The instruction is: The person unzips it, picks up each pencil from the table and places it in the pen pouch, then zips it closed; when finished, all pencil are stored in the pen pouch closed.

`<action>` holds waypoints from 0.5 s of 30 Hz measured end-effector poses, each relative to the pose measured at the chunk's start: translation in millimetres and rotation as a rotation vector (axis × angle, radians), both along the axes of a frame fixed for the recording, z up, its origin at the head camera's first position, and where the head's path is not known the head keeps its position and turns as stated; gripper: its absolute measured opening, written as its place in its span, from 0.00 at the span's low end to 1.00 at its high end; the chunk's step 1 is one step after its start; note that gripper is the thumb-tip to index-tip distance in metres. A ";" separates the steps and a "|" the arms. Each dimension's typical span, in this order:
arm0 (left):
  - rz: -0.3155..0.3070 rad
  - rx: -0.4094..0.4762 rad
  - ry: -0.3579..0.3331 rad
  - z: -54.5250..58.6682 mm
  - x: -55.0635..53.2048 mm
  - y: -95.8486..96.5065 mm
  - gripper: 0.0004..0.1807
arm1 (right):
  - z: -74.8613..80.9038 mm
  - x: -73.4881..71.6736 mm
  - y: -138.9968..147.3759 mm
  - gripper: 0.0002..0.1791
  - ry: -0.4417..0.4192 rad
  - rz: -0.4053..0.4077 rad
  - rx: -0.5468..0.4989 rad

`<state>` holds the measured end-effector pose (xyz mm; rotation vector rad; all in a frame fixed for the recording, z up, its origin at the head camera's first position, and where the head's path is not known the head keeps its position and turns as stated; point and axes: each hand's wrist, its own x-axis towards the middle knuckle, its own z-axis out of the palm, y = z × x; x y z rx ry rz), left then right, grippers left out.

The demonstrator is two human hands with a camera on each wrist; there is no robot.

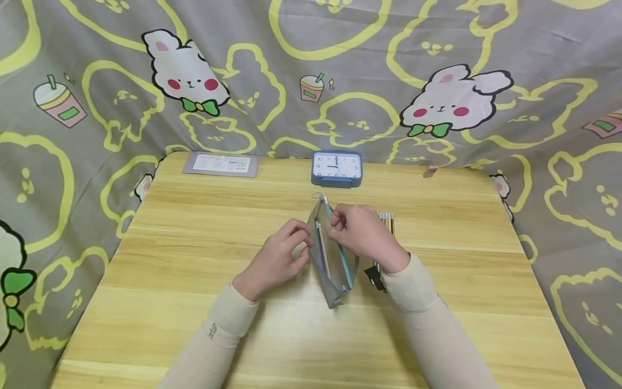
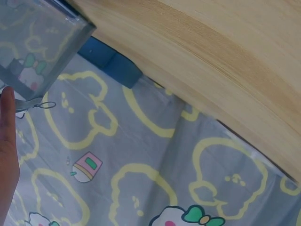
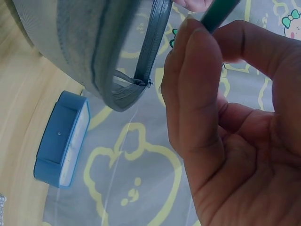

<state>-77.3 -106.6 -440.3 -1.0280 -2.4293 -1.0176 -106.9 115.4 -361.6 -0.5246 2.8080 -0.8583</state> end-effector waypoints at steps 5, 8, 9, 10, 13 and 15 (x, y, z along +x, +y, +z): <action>-0.002 -0.003 -0.010 0.7 0.4 -0.2 0.09 | -0.1 -0.1 -0.2 0.03 -0.014 -0.005 -0.001; -0.003 -0.001 -0.009 0.8 0.6 -0.2 0.09 | 0.3 -0.3 -0.6 0.03 -0.024 -0.004 0.000; -0.003 0.001 -0.008 0.4 0.5 -0.1 0.09 | 0.4 -0.3 -0.7 0.03 -0.027 -0.005 0.002; -0.004 0.003 -0.006 0.1 0.3 -0.1 0.10 | 0.5 -0.4 -0.9 0.03 -0.028 -0.004 0.003; -0.006 0.005 0.001 -1.0 -0.3 -0.6 0.10 | 0.7 -0.6 -1.4 0.03 -0.029 -0.003 0.004; -0.004 0.003 0.004 -0.5 -0.3 -1.1 0.10 | 0.7 -1.0 -2.3 0.03 -0.023 0.002 0.000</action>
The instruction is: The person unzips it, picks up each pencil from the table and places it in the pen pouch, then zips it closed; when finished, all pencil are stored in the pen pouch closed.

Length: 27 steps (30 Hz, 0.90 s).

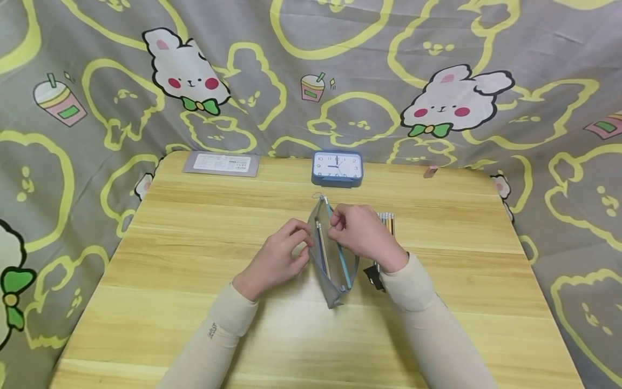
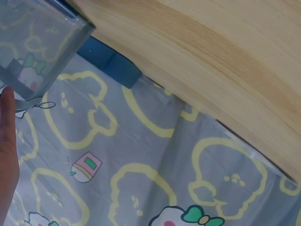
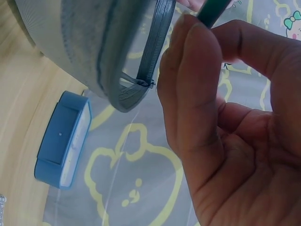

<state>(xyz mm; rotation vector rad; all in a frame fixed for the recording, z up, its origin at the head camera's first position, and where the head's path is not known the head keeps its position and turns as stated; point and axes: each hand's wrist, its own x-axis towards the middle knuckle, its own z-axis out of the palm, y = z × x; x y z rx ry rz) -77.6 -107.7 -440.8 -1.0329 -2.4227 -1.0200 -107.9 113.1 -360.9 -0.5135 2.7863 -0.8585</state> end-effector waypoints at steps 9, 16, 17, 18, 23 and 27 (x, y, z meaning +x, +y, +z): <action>0.001 -0.011 -0.027 0.6 0.8 -1.2 0.09 | -4.0 -0.3 -1.0 0.03 0.017 0.010 -0.017; 0.006 -0.011 -0.028 1.0 1.2 -0.6 0.10 | -2.7 -0.2 6.0 0.03 -0.022 -0.023 0.003; 0.007 -0.013 -0.030 1.0 1.3 -0.7 0.09 | -2.2 -0.7 8.4 0.03 -0.031 -0.033 0.004; 0.008 -0.014 -0.033 1.1 1.3 -0.8 0.09 | -1.9 -1.3 11.5 0.03 -0.042 -0.044 0.003; 0.012 -0.019 -0.041 0.9 1.1 -2.0 0.08 | -6.6 -6.3 38.4 0.04 -0.064 -0.091 0.001; 0.005 -0.012 -0.033 0.8 0.5 -2.1 0.09 | -19.7 -10.3 70.1 0.05 -0.077 -0.125 0.014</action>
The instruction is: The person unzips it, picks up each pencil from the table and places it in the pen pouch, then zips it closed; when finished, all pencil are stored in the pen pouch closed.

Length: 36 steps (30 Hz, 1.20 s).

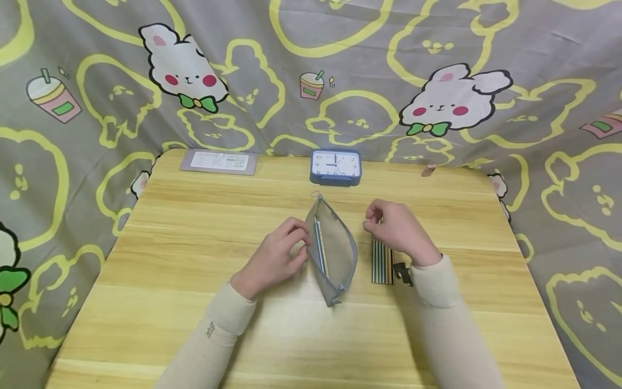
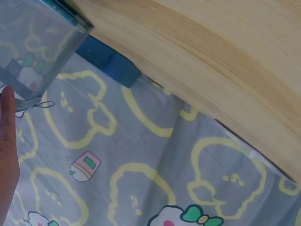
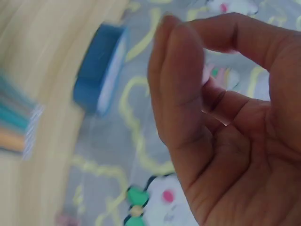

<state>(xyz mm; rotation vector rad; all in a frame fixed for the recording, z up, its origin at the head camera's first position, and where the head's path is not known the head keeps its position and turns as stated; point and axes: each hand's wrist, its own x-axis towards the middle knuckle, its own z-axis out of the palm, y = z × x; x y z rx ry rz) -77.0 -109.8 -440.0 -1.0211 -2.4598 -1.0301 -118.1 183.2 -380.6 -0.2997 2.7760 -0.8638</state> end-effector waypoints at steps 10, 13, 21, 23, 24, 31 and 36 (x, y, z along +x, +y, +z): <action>0.018 0.008 0.044 4.0 -2.5 0.3 0.09 | -46.3 -7.0 59.0 0.08 -0.059 -0.067 0.105; 0.022 0.000 0.045 5.7 -4.3 0.8 0.09 | -55.2 -6.2 67.4 0.10 -0.083 -0.113 0.115; 0.018 0.003 0.064 3.9 -1.2 -3.4 0.09 | -68.8 4.6 72.5 0.12 -0.092 -0.154 0.098; 0.012 -0.008 0.059 2.5 0.7 -6.3 0.10 | -75.5 8.3 71.2 0.13 -0.096 -0.156 0.090; 0.009 -0.012 0.057 2.5 1.6 -7.2 0.10 | -78.3 10.2 70.9 0.13 -0.097 -0.158 0.088; 0.005 -0.006 0.061 2.1 1.4 -8.0 0.10 | -88.1 12.0 72.2 0.14 -0.073 -0.163 0.129; 0.008 0.020 0.068 4.6 -4.3 -3.3 0.11 | -78.1 3.1 70.0 0.11 -0.046 -0.167 0.204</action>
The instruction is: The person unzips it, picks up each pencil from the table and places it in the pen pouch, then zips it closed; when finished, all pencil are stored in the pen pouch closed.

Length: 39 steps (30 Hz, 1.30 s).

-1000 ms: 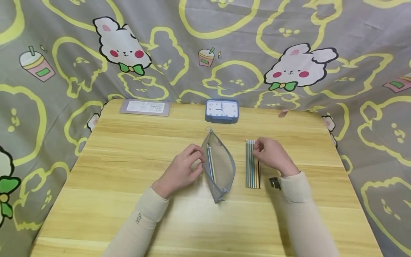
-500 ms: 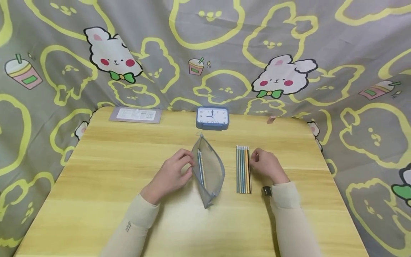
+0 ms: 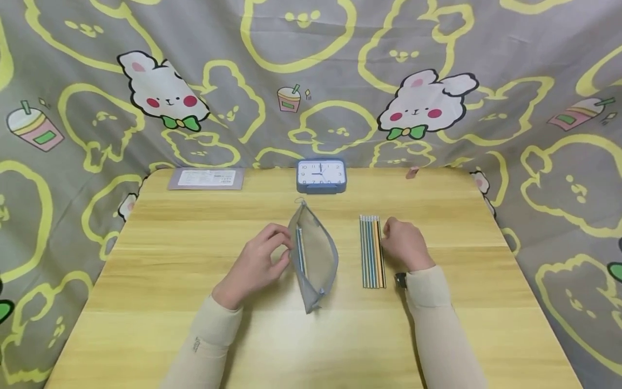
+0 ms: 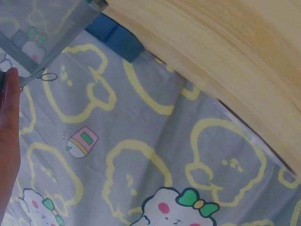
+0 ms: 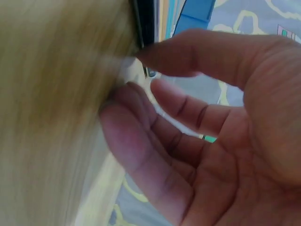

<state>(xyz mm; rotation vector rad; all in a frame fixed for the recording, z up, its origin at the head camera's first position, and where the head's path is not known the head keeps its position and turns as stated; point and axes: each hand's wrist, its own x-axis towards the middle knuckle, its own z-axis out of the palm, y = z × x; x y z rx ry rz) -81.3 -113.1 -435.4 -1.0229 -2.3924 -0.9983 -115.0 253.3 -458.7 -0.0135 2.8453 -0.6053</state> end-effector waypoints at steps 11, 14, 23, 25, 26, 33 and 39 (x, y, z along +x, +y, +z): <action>-0.017 -0.011 -0.023 0.2 -6.7 7.0 0.09 | 3.2 -4.8 -5.9 0.04 0.011 0.000 0.017; -0.031 -0.012 -0.038 -2.9 -7.7 6.3 0.09 | 4.0 -2.8 -5.1 0.04 -0.003 -0.015 -0.004; -0.025 -0.013 -0.063 1.6 -6.7 2.4 0.08 | 38.2 8.7 -15.2 0.09 0.093 -0.055 -0.211; -0.027 -0.015 -0.062 3.7 -7.5 2.1 0.08 | 49.6 11.1 -25.6 0.10 0.090 -0.051 -0.261; -0.030 -0.016 -0.058 5.0 -8.0 2.3 0.08 | 54.8 12.0 -31.6 0.10 0.085 -0.050 -0.282; -0.032 -0.017 -0.049 6.5 -9.0 2.3 0.08 | 74.4 8.6 -90.8 0.09 0.076 0.044 -0.372; -0.035 0.001 -0.051 2.2 -8.1 0.0 0.09 | 75.7 5.4 -130.4 0.07 0.073 0.140 -0.412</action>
